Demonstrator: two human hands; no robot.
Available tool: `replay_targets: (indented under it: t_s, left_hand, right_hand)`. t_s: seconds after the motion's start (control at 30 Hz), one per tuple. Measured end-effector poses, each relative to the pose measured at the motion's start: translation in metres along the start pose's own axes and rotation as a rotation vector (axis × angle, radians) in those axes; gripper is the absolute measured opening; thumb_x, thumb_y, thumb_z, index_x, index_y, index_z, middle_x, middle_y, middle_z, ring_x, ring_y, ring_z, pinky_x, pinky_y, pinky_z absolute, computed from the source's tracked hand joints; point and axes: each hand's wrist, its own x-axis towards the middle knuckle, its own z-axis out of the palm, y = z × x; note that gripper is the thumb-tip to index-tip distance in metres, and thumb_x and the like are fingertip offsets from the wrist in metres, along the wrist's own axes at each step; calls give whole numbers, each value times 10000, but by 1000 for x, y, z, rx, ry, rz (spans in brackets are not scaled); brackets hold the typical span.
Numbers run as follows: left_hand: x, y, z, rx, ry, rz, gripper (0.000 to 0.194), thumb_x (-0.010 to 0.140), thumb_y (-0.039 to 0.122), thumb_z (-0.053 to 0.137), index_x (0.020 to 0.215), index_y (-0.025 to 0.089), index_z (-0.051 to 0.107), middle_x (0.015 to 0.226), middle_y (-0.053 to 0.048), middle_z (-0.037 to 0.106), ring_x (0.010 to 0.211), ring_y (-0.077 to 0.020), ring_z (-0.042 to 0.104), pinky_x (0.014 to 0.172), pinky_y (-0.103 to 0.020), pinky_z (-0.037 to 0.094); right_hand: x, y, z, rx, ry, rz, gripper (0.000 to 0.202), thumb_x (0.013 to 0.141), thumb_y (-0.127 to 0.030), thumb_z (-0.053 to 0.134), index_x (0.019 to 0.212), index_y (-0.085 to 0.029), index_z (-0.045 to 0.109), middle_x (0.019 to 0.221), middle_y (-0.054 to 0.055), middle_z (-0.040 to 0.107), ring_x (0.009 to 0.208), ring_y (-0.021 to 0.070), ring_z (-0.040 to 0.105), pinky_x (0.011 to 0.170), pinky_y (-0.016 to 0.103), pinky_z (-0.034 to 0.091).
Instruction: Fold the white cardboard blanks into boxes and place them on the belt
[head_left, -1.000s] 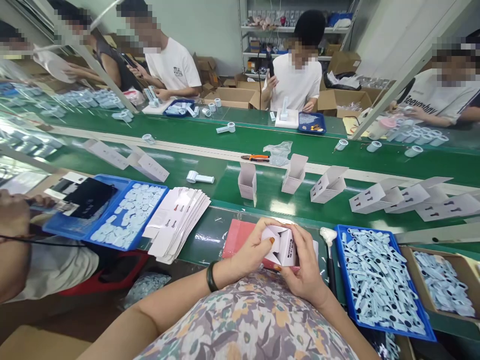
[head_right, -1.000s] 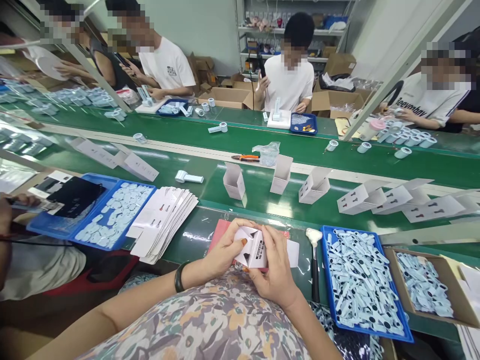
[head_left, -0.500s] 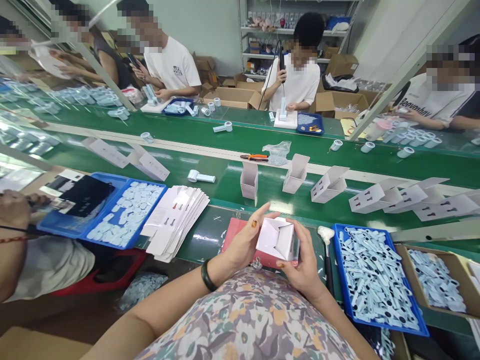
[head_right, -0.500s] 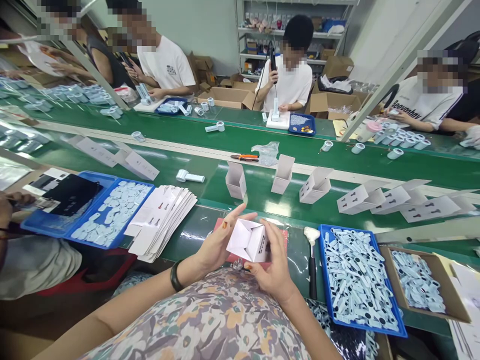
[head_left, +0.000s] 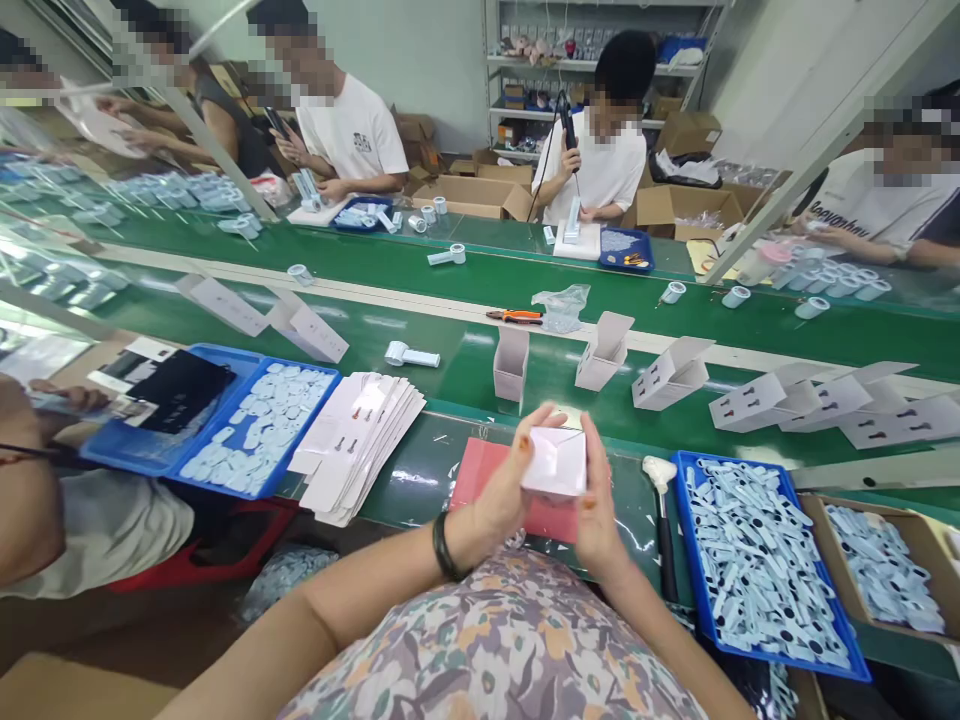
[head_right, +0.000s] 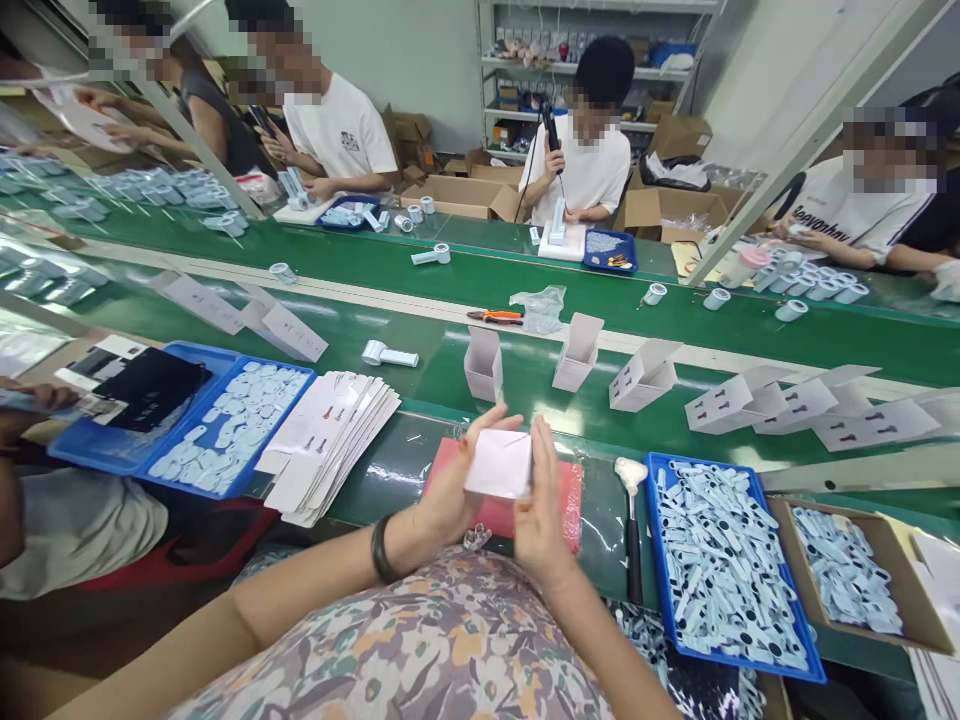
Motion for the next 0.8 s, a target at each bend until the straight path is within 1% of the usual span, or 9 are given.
replay_targets:
  t_s: [0.1,0.17,0.23,0.33,0.43,0.5,0.53,0.63,0.8]
  left_hand:
    - [-14,-10,-12,186,-216,-50,1067,701,636,901,1573,309,382,1605,-140,448,1434,-356,484,1166,-482,421]
    - [-15,-13,-24,379,-232,-23,1079,608,473,1003,1514,301,445,1584,-152,454,1418,-364,493,1166,-497,420]
    - [-6,-11,-35,471,-145,23,964,610,388,1004,1432,274,513,1512,-155,516,1365,-353,536,1130,-484,455]
    - [12,-2,-44,310,27,124,867,640,365,977,1377,275,528,1418,-112,597,1283,-300,594,1066,-424,508]
    - [20,6,-45,35,169,163,752,699,295,931,1343,306,543,1380,-51,642,1221,-232,637,1060,-383,519]
    - [19,6,-44,-116,171,42,624,753,276,883,1303,286,589,1338,-48,682,1179,-218,667,1073,-396,522]
    - [17,5,-43,-176,155,-53,556,780,282,857,1280,264,616,1310,-59,703,1157,-222,682,1077,-411,527]
    - [12,-5,-40,-290,114,-307,403,828,290,786,1205,196,679,1233,-101,749,1162,-250,698,1120,-445,514]
    - [19,-17,-40,-274,94,-396,446,774,218,793,1200,212,658,1294,-95,732,1250,-262,668,1190,-444,453]
  right_hand:
    - [13,11,-14,-17,79,36,704,1057,-670,115,1646,-339,314,1747,54,249,1614,352,223,1279,678,203]
    - [15,10,-18,-62,87,66,637,1079,-624,210,1623,-333,366,1712,72,332,1593,342,281,1265,675,240]
    - [9,2,-12,-109,143,83,587,1077,-568,359,1606,-317,397,1663,99,408,1559,340,346,1245,659,295]
    - [-16,-15,12,-82,310,96,491,1031,-464,558,1492,-298,544,1511,129,563,1438,334,503,1197,610,393]
    - [-36,-18,38,219,246,268,359,999,-480,620,1289,-274,673,1247,128,713,1129,291,705,1005,516,568]
    - [-36,-14,52,457,210,450,482,946,-578,666,1307,-259,643,1232,138,729,1056,289,736,928,489,608]
    - [-31,-11,57,540,256,509,580,908,-619,696,1353,-256,607,1278,144,717,1095,296,731,957,497,601]
    - [-5,-9,66,630,521,520,734,853,-624,753,1450,-271,512,1420,134,652,1256,284,664,1124,508,505]
    - [29,-8,71,644,809,554,664,898,-547,712,1471,-297,487,1490,108,604,1309,258,629,1155,515,476]
